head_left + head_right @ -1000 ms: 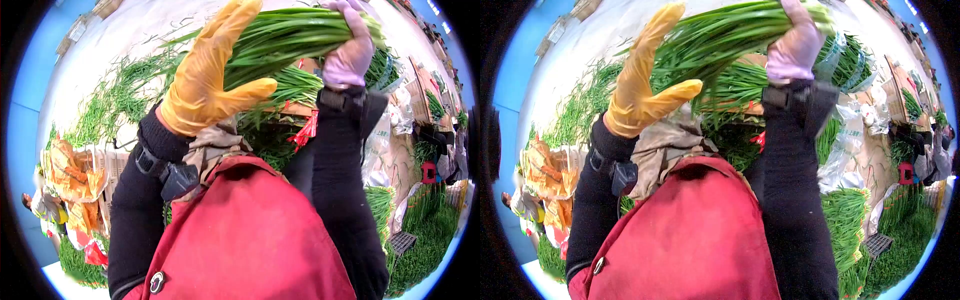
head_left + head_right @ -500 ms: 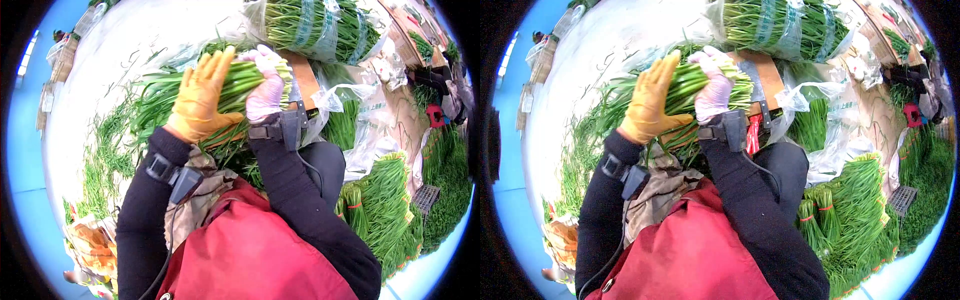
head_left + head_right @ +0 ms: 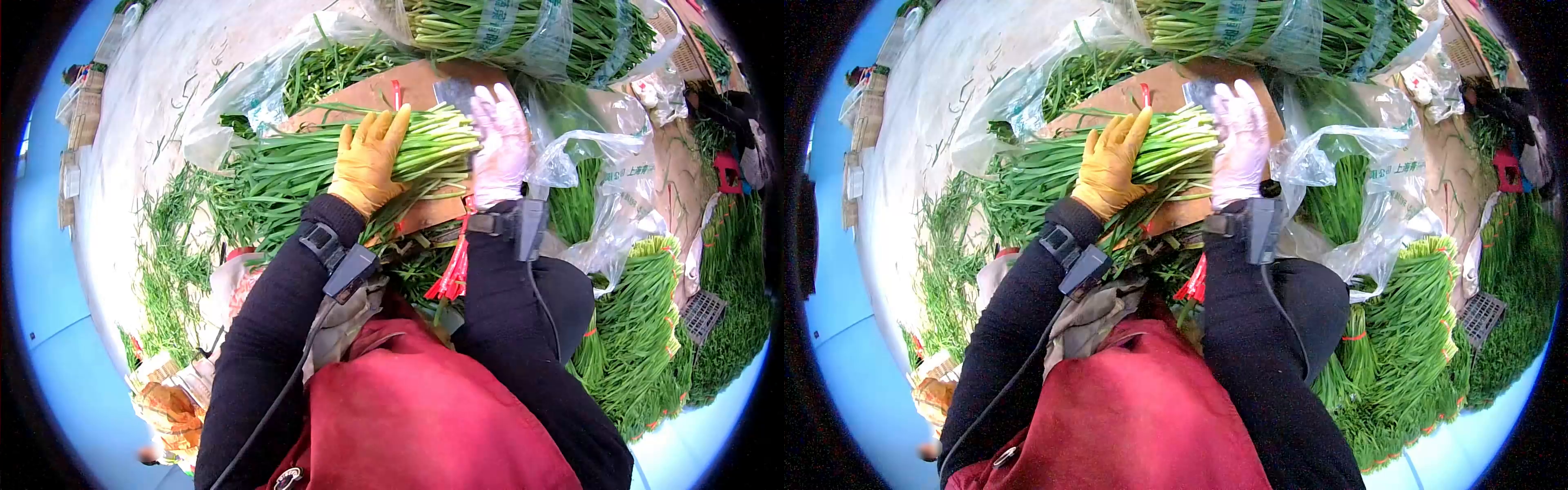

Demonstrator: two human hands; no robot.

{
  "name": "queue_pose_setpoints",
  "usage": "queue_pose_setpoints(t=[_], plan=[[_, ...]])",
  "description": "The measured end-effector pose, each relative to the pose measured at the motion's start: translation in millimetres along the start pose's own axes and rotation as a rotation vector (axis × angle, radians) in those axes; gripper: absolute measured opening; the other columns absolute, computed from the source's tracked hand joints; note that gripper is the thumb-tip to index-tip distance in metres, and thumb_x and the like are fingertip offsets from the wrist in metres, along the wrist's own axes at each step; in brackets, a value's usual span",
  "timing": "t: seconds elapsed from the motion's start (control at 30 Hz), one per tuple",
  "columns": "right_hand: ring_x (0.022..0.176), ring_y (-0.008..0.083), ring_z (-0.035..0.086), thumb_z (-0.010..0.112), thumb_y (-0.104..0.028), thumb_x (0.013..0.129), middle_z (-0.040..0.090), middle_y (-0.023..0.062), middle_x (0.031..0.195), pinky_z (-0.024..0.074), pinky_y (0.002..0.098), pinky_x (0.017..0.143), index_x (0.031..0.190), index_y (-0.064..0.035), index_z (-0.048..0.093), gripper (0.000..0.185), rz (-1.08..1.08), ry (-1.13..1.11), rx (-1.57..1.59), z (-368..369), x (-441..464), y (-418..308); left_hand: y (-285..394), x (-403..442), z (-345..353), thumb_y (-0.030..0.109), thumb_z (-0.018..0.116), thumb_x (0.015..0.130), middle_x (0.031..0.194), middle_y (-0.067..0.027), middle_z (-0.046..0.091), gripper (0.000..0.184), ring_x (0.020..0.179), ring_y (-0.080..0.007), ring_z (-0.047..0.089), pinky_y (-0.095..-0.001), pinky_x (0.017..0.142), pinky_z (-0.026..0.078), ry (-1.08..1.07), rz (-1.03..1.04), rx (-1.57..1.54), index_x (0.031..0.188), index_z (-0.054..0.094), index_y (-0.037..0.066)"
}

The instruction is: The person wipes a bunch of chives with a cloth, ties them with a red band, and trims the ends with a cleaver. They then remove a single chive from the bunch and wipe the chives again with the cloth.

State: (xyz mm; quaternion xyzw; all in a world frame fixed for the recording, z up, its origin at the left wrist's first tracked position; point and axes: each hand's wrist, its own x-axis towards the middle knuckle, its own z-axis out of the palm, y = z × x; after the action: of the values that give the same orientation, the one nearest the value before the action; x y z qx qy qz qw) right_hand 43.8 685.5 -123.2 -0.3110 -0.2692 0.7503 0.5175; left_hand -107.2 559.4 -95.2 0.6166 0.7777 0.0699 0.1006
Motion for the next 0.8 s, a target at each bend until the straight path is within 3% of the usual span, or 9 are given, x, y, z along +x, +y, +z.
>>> queue_pose_setpoints(t=[0.2, 0.23, 0.37, 0.43, 0.53, 0.57, 0.63, 0.73, 0.8], plan=[[0.115, 0.0176, 0.058, 0.057, -0.028, 0.099, 0.065, 0.0105, 0.123, 0.0409, 0.0288, 0.102, 0.124, 0.0010, 0.061, 0.039, -0.019, -0.084, -0.465, -26, 15, 36, 12, -1, -15, 0.040, 0.090, 0.053, 0.151, -0.0181, 0.033, 0.127, 0.142, -0.0383, 0.027, -0.0566, 0.114, 0.022, -0.095, -0.012, 0.032, 0.154, 0.016, 0.020], [0.113, 0.0183, 0.059, 0.058, -0.029, 0.099, 0.065, 0.0116, 0.121, 0.0408, 0.0287, 0.102, 0.123, 0.0000, 0.062, 0.038, -0.226, -0.221, -0.745, -48, 23, 68, 12, -2, -19, 0.041, 0.090, 0.052, 0.152, -0.0191, 0.031, 0.128, 0.142, -0.0392, 0.026, -0.0570, 0.114, 0.021, -0.109, -0.012, 0.038, 0.154, 0.015, 0.020], [0.105, 0.0211, 0.062, 0.060, -0.021, 0.096, 0.067, 0.0122, 0.113, 0.0447, 0.0313, 0.097, 0.116, -0.0009, 0.064, 0.029, -0.272, -0.157, -0.840, -35, 10, 39, 8, -12, -4, 0.044, 0.089, 0.052, 0.153, -0.0188, 0.029, 0.129, 0.142, -0.0401, 0.026, -0.0598, 0.113, 0.022, -0.079, -0.001, 0.062, 0.155, 0.014, 0.021], [0.088, 0.0186, 0.064, 0.059, -0.011, 0.094, 0.069, 0.0100, 0.092, 0.0498, 0.0303, 0.085, 0.104, -0.0024, 0.068, 0.016, -0.502, -0.052, -0.833, -31, 2, 19, 7, -11, -3, 0.038, 0.091, 0.051, 0.153, -0.0184, 0.029, 0.130, 0.142, -0.0387, 0.027, -0.0590, 0.113, 0.023, -0.087, -0.014, 0.057, 0.155, 0.013, 0.024], [0.072, 0.0108, 0.061, 0.054, 0.003, 0.086, 0.067, 0.0037, 0.078, 0.0499, 0.0239, 0.072, 0.083, -0.0012, 0.066, 0.013, -0.051, -0.293, -0.731, -35, -44, -11, 0, -8, -9, 0.034, 0.090, 0.054, 0.153, -0.0185, 0.029, 0.129, 0.141, -0.0386, 0.028, -0.0555, 0.114, 0.024, -0.112, 0.025, 0.043, 0.155, 0.012, 0.023], [0.076, 0.0164, 0.065, 0.057, -0.002, 0.081, 0.069, 0.0066, 0.084, 0.0513, 0.0284, 0.075, 0.089, -0.0038, 0.069, 0.014, 0.227, -0.367, -0.880, -44, -56, -13, -3, -8, -8, 0.035, 0.090, 0.054, 0.153, -0.0185, 0.028, 0.129, 0.141, -0.0387, 0.028, -0.0547, 0.114, 0.024, -0.099, 0.040, 0.016, 0.155, 0.011, 0.023], [0.087, 0.0265, 0.067, 0.056, -0.015, 0.082, 0.071, 0.0104, 0.092, 0.0518, 0.0359, 0.081, 0.098, -0.0085, 0.071, 0.023, 0.387, -0.680, -1.407, -49, -72, -1, -10, -9, -6, 0.036, 0.090, 0.053, 0.154, -0.0187, 0.028, 0.131, 0.142, -0.0388, 0.027, -0.0530, 0.115, 0.023, -0.068, 0.073, -0.038, 0.155, 0.011, 0.021], [0.101, 0.0358, 0.063, 0.048, -0.023, 0.084, 0.069, 0.0147, 0.103, 0.0496, 0.0438, 0.087, 0.103, -0.0121, 0.071, 0.031, 0.328, -0.812, -1.749, -26, -81, 19, -20, -14, -4, 0.042, 0.090, 0.052, 0.154, -0.0200, 0.027, 0.132, 0.142, -0.0383, 0.027, -0.0512, 0.115, 0.023, -0.023, 0.103, -0.096, 0.155, 0.012, 0.018], [0.100, 0.0367, 0.063, 0.049, -0.021, 0.085, 0.067, 0.0182, 0.104, 0.0498, 0.0440, 0.087, 0.105, -0.0125, 0.069, 0.030, 0.246, -0.955, -1.688, -35, -76, 44, -25, -18, -7, 0.044, 0.090, 0.052, 0.154, -0.0214, 0.026, 0.130, 0.142, -0.0394, 0.025, -0.0534, 0.115, 0.022, -0.015, 0.095, -0.110, 0.155, 0.014, 0.019]])
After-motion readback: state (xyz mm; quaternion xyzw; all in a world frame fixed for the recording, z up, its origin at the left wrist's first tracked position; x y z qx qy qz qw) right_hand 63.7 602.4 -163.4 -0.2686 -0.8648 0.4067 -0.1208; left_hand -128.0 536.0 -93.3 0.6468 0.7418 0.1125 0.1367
